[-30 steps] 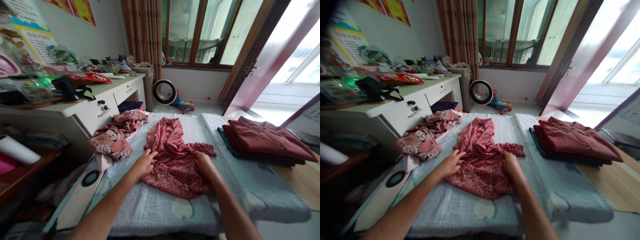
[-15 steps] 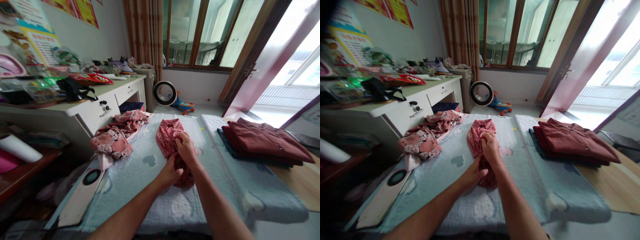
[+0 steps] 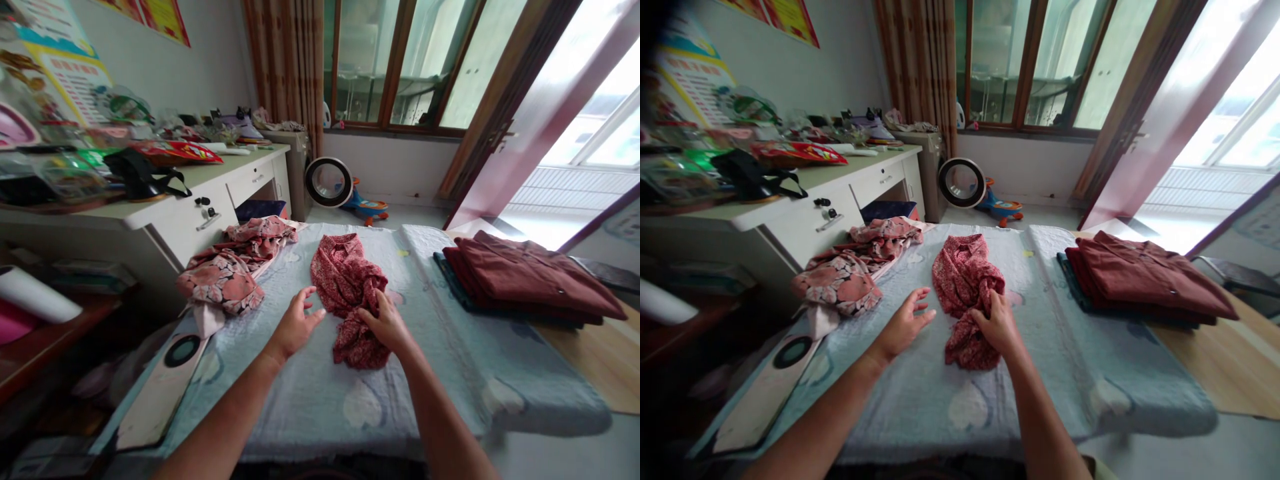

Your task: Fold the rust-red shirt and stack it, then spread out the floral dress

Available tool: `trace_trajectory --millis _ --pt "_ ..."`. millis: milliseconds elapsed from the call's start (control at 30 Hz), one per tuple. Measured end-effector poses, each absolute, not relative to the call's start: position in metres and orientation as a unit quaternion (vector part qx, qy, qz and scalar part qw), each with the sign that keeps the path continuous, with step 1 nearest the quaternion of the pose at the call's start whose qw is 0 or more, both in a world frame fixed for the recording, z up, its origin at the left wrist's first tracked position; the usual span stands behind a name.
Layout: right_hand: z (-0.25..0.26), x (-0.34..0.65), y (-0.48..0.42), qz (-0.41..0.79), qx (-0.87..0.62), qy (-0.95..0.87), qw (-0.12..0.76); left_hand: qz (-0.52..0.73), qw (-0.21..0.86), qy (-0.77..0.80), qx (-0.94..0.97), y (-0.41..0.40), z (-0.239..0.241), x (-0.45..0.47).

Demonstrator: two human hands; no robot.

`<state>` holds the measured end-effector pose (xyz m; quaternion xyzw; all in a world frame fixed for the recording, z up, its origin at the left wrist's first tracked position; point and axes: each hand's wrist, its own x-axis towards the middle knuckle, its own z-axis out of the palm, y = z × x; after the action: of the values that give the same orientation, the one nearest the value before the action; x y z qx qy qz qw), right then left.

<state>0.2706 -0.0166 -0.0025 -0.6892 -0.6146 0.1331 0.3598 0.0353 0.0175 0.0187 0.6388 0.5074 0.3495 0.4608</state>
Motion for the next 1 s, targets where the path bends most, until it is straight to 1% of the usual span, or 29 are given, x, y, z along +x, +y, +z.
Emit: trace_trajectory --millis 100,167,200,267,333,400,467,533,567,633,700,767,867,1000 --pt "-0.005 0.24 -0.026 0.106 -0.632 -0.67 0.373 0.348 0.514 0.466 0.631 0.02 0.032 0.053" --pt "0.002 0.218 -0.035 0.096 -0.597 -0.719 0.343 0.361 0.544 0.444 0.613 0.025 0.033 0.062" --pt "0.006 0.208 -0.04 0.1 -0.574 -0.747 0.319 0.368 0.54 0.448 0.61 0.028 0.032 0.064" --pt "0.015 0.194 -0.048 0.118 -0.525 -0.796 0.275 0.363 0.479 0.491 0.631 0.035 0.026 0.064" --pt "0.02 0.19 -0.053 0.145 -0.485 -0.822 0.26 0.311 0.372 0.557 0.674 0.042 0.019 0.058" --pt "0.022 0.194 -0.054 0.172 -0.467 -0.818 0.289 0.244 0.273 0.605 0.707 0.047 0.014 0.048" --pt "0.02 0.205 -0.052 0.173 -0.491 -0.784 0.337 0.214 0.221 0.626 0.716 0.05 0.013 0.035" --pt "0.015 0.219 -0.049 0.141 -0.569 -0.731 0.35 0.241 0.207 0.633 0.705 0.054 0.014 0.021" --pt "0.011 0.226 -0.049 0.125 -0.618 -0.702 0.33 0.271 0.209 0.636 0.691 0.056 0.014 0.014" --pt "0.002 0.236 -0.049 0.126 -0.691 -0.663 0.259 0.352 0.226 0.637 0.647 0.06 0.015 0.0" --pt "-0.007 0.237 -0.052 0.16 -0.705 -0.663 0.196 0.441 0.263 0.627 0.587 0.064 0.014 -0.01" --pt "-0.015 0.23 -0.055 0.193 -0.687 -0.681 0.166 0.512 0.308 0.603 0.528 0.064 0.012 -0.016" --pt "-0.021 0.206 -0.057 0.205 -0.649 -0.71 0.179 0.551 0.328 0.587 0.494 0.059 0.007 -0.017" --pt "-0.019 0.185 -0.053 0.21 -0.561 -0.757 0.26 0.517 0.293 0.595 0.541 0.053 0.007 -0.018"
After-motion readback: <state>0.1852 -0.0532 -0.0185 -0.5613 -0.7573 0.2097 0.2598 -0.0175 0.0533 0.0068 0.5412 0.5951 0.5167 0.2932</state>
